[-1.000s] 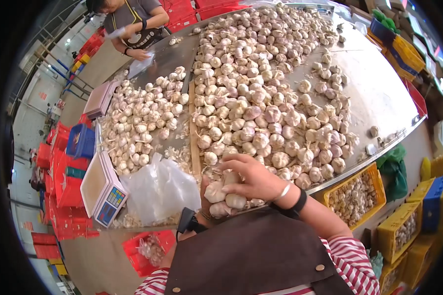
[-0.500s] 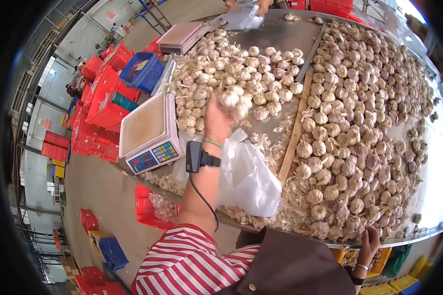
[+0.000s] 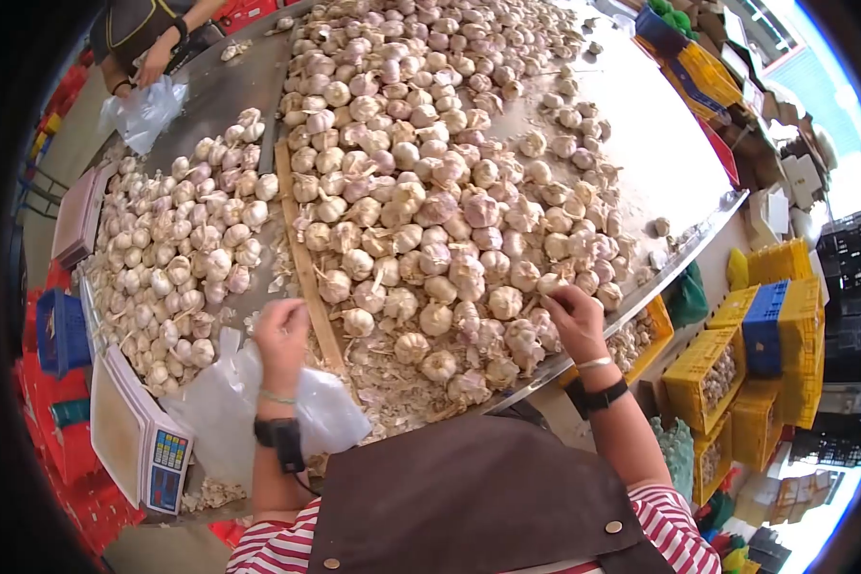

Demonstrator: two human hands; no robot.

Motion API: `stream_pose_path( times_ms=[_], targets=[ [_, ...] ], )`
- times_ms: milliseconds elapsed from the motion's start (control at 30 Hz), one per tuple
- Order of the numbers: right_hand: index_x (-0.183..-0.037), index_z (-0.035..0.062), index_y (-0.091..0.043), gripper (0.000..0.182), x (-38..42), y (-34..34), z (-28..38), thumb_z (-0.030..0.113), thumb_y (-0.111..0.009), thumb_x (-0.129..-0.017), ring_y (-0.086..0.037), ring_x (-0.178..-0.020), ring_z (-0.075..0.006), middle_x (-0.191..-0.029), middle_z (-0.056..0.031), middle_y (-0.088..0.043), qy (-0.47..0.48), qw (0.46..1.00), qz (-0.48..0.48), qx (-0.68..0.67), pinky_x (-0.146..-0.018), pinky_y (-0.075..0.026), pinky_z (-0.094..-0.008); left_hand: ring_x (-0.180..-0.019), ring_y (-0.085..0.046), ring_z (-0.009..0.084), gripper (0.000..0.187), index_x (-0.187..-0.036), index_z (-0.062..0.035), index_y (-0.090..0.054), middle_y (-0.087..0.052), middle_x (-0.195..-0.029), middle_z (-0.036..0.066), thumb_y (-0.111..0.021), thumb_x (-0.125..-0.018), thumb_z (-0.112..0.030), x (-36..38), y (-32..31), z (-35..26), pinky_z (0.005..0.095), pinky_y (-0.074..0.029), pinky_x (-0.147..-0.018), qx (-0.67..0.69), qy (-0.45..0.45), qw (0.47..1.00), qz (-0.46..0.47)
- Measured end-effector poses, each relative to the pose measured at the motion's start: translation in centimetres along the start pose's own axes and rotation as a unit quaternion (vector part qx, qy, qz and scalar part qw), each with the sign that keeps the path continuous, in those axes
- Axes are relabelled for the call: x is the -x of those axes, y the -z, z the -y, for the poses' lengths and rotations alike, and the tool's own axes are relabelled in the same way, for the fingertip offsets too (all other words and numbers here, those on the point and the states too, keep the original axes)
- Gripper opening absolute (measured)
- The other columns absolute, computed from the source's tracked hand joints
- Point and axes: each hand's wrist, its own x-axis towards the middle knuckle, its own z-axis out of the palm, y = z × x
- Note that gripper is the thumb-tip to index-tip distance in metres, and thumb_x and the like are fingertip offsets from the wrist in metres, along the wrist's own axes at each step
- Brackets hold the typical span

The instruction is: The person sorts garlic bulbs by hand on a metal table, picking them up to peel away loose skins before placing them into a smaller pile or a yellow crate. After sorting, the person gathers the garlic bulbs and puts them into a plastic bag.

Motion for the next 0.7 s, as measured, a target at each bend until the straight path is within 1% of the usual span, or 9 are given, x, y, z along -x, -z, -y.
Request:
stream_pose_path(
  times_ms=[67, 133, 200, 267, 333, 400, 533, 600, 700],
  targets=[
    [-0.097, 0.0007, -0.066, 0.018, -1.9, -0.6, 2.5, 0.013, -0.071, -0.084, -0.066, -0.075, -0.0192, -0.082, -0.012, -0.068, 0.089, 0.991, 0.026, 0.098, -0.069, -0.051, -0.03, -0.078, -0.062, 0.028, 0.007, -0.09, -0.0051, -0.067, -0.065, -0.087, 0.012, -0.067, -0.084, -0.007, -0.4, -4.6, -4.1, 0.0342, -0.05, -0.07, 0.054, -0.021, 0.996, 0.074],
    [-0.103, 0.0026, -0.065, 0.024, -4.3, -1.2, 4.1, 0.019, -0.069, -0.086, -0.067, -0.081, -0.033, -0.088, -0.0183, -0.069, 0.121, 0.967, 0.058, 0.216, -0.073, -0.052, -0.0388, -0.081, -0.061, 0.0268, 0.008, -0.092, -0.0073, -0.066, -0.064, -0.084, 0.011, -0.065, -0.086, -0.013, -0.5, -8.1, -7.0, 0.0387, -0.049, -0.072, -0.013, -0.123, 0.983, 0.14],
    [-0.107, 0.0031, -0.063, 0.028, -6.9, -2.2, 3.4, 0.023, -0.066, -0.087, -0.066, -0.085, -0.0369, -0.09, -0.02, -0.068, 0.124, 0.96, 0.05, 0.247, -0.076, -0.052, -0.0422, -0.085, -0.061, 0.0282, 0.019, -0.1, -0.0094, -0.063, -0.062, -0.085, 0.012, -0.066, -0.086, -0.022, -0.3, -11.2, -8.8, 0.0422, -0.049, -0.075, -0.075, -0.098, 0.961, 0.246],
    [-0.111, 0.0036, -0.061, 0.032, -8.8, -3.1, 3.8, 0.026, -0.064, -0.089, -0.065, -0.088, -0.0408, -0.091, -0.0217, -0.068, 0.128, 0.951, 0.042, 0.279, -0.08, -0.051, -0.0456, -0.087, -0.061, 0.0297, 0.026, -0.105, -0.0097, -0.06, -0.061, -0.087, 0.012, -0.066, -0.085, -0.025, 0.1, -14.2, -9.4, 0.0434, -0.049, -0.076, -0.157, -0.074, 0.953, 0.247],
    [-0.115, 0.0019, -0.056, 0.037, -9.8, -4.0, 5.0, 0.029, -0.06, -0.089, -0.063, -0.092, -0.0432, -0.092, -0.0245, -0.067, 0.034, 0.953, 0.082, 0.29, -0.084, -0.049, -0.0487, -0.088, -0.061, 0.0311, 0.034, -0.11, -0.01, -0.057, -0.059, -0.089, 0.013, -0.067, -0.084, -0.029, 0.3, -16.1, -9.1, 0.0446, -0.049, -0.076, -0.235, -0.047, 0.939, 0.246],
    [-0.109, -0.0013, -0.056, 0.039, -10.7, -4.9, 3.8, 0.029, -0.061, -0.086, -0.063, -0.094, -0.0428, -0.093, -0.0268, -0.066, 0.006, 0.956, 0.072, 0.286, -0.085, -0.048, -0.0485, -0.088, -0.06, 0.0356, 0.044, -0.111, -0.0065, -0.053, -0.059, -0.097, 0.017, -0.071, -0.078, -0.031, 0.3, -17.5, -8.7, 0.048, -0.049, -0.072, -0.264, -0.044, 0.935, 0.233],
    [-0.102, -0.0025, -0.055, 0.041, -12.1, -4.9, 2.1, 0.028, -0.066, -0.077, -0.062, -0.094, -0.044, -0.095, -0.0266, -0.066, 0.012, 0.97, 0.065, 0.235, -0.084, -0.049, -0.0483, -0.083, -0.061, 0.0364, 0.043, -0.109, -0.0076, -0.052, -0.059, -0.089, 0.016, -0.071, -0.076, -0.027, 0.2, -17.8, -8.9, 0.0491, -0.048, -0.07, -0.235, -0.049, 0.951, 0.196],
    [-0.103, -0.0018, -0.055, 0.043, -12.4, -3.9, 2.6, 0.027, -0.071, -0.075, -0.066, -0.089, -0.0374, -0.094, -0.0222, -0.067, -0.006, 0.969, 0.097, 0.227, -0.082, -0.052, -0.0415, -0.081, -0.064, 0.0346, 0.04, -0.109, -0.0077, -0.053, -0.062, -0.09, 0.016, -0.071, -0.078, -0.026, -0.2, -16.9, -9.3, 0.0473, -0.051, -0.068, -0.221, -0.018, 0.948, 0.229],
    [-0.112, 0.0002, -0.057, 0.045, -11.8, -1.1, 3.7, 0.02, -0.074, -0.075, -0.066, -0.085, -0.019, -0.092, -0.0121, -0.068, -0.053, 0.993, 0.103, 0.01, -0.076, -0.054, -0.0309, -0.089, -0.068, 0.0295, 0.027, -0.109, -0.0073, -0.054, -0.066, -0.106, 0.015, -0.061, -0.087, -0.022, 0.0, -15.3, -7.7, 0.035, -0.058, -0.067, 0.058, 0.122, 0.972, 0.19]
  ],
)
